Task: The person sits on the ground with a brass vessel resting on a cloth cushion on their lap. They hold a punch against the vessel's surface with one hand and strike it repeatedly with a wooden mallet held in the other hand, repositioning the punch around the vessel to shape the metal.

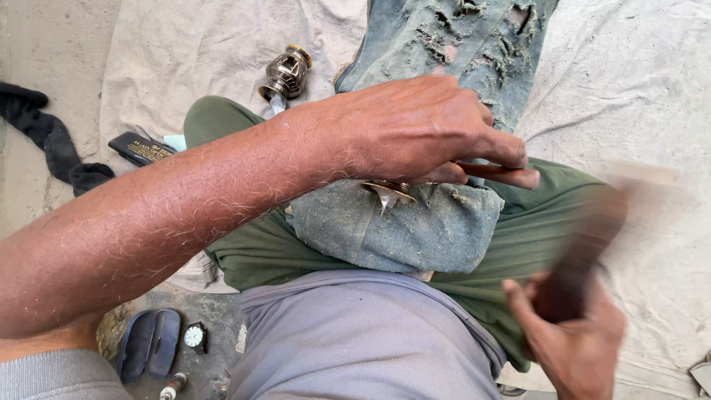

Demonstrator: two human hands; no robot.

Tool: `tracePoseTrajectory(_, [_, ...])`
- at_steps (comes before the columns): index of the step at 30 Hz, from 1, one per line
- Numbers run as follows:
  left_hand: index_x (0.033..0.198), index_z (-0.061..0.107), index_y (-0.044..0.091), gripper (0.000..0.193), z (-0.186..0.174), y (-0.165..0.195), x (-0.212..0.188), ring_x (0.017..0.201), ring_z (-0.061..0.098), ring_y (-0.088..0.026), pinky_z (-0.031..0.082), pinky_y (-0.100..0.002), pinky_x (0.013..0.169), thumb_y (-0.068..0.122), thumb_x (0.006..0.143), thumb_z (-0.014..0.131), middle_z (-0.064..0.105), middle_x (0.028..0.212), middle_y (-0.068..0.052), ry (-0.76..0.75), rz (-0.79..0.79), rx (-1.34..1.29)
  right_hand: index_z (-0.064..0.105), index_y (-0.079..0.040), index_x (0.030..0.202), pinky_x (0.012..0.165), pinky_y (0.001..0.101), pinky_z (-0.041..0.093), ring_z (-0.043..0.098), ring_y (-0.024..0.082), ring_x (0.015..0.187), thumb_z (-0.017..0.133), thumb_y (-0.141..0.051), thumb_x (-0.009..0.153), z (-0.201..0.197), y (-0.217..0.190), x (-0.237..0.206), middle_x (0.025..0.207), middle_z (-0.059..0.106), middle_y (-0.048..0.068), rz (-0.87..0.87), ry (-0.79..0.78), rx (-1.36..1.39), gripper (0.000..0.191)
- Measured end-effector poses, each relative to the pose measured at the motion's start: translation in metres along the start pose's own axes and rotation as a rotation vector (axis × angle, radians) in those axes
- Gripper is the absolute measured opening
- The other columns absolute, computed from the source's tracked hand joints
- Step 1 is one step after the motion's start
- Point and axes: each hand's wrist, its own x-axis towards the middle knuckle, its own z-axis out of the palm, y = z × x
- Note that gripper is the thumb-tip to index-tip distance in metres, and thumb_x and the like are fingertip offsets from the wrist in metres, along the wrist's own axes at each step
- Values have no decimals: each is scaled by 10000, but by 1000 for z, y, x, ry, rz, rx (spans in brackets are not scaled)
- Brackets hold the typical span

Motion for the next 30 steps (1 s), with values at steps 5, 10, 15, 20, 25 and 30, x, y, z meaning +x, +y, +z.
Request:
tracePoseTrajectory(5, [1282, 649, 114, 373, 5, 0, -12, 868, 712, -348, 537, -482, 765, 137, 935, 784, 727, 952, -111, 218, -18, -20, 599, 28, 1054, 661, 334, 569, 665, 183, 724, 759, 87, 869, 4, 3, 8, 864, 669, 116, 80, -8, 424, 251])
tracePoseTrajectory(10, [1342, 562, 112, 440, 16, 6, -25, 998, 706, -340, 559, -447, 834, 135, 959, 779, 712, 1084, -110, 366, -100, 29, 534, 48, 1270, 806, 353, 620, 697, 204, 837, 699, 106, 937, -9, -1, 13, 939, 666, 118, -86, 23, 532, 376])
tracePoseTrajectory(15, [1364, 529, 166, 467, 23, 13, -29, 969, 709, -336, 558, -437, 780, 145, 960, 761, 702, 1056, -90, 361, -146, 72, 515, -17, 1169, 703, 332, 623, 720, 185, 767, 761, 39, 862, -23, -26, 17, 860, 677, 107, -132, -112, 385, 397])
tracePoseTrajectory(20, [1401, 542, 215, 428, 25, 16, -30, 782, 671, -323, 540, -458, 656, 215, 1010, 717, 598, 882, -104, 279, -148, 155, 624, 41, 1006, 653, 328, 594, 706, 178, 722, 803, 7, 891, -30, -58, 25, 794, 679, 129, -84, 1, -18, 216])
tracePoseTrajectory(25, [1416, 529, 236, 418, 27, 9, -29, 796, 671, -325, 538, -473, 675, 254, 1036, 703, 594, 900, -84, 316, -131, 169, 656, 24, 1081, 722, 285, 566, 693, 137, 737, 866, -104, 894, -35, -70, 34, 837, 704, 80, -194, 21, -256, 309])
tracePoseTrajectory(30, [1428, 516, 220, 487, 30, 5, -28, 752, 655, -358, 523, -493, 634, 242, 987, 719, 597, 890, -122, 293, -129, 202, 681, 37, 1022, 688, 309, 555, 710, 182, 705, 885, -114, 863, -39, -63, 40, 805, 713, 114, -235, 10, -540, 300])
